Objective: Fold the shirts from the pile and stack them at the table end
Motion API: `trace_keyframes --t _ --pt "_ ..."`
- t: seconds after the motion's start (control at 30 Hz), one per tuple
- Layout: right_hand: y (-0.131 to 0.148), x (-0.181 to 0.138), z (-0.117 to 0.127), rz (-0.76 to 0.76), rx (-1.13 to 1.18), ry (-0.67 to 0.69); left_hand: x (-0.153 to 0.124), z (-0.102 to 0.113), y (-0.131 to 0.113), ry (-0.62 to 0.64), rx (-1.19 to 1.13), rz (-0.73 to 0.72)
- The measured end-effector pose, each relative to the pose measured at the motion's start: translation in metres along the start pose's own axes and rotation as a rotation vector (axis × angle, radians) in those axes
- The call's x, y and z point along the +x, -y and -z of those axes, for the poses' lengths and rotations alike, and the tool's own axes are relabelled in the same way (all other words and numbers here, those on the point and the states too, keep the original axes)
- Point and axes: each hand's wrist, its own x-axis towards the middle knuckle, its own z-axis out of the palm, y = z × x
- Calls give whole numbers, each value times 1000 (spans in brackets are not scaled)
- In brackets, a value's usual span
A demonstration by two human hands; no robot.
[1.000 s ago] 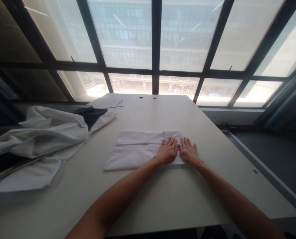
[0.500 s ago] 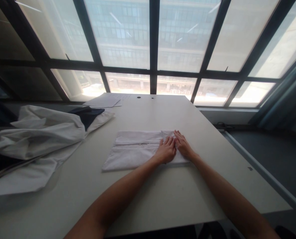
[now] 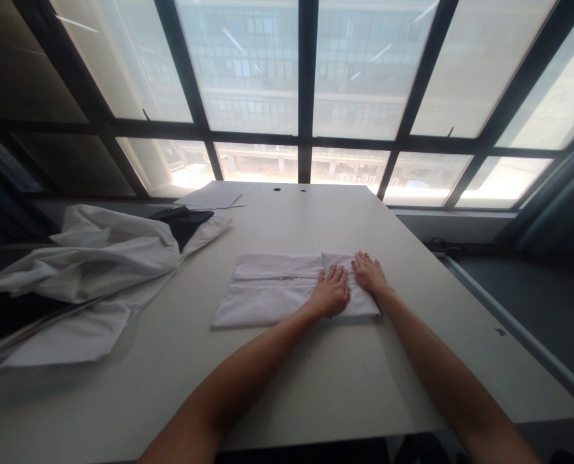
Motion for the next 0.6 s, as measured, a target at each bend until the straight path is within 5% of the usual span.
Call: trace_keyframes --t 0.37,0.6 --pt "-8 1 7 -58 255 -158 8 10 27 -82 7 229" --pt "41 -23 11 76 187 -189 6 9 24 -122 38 223"
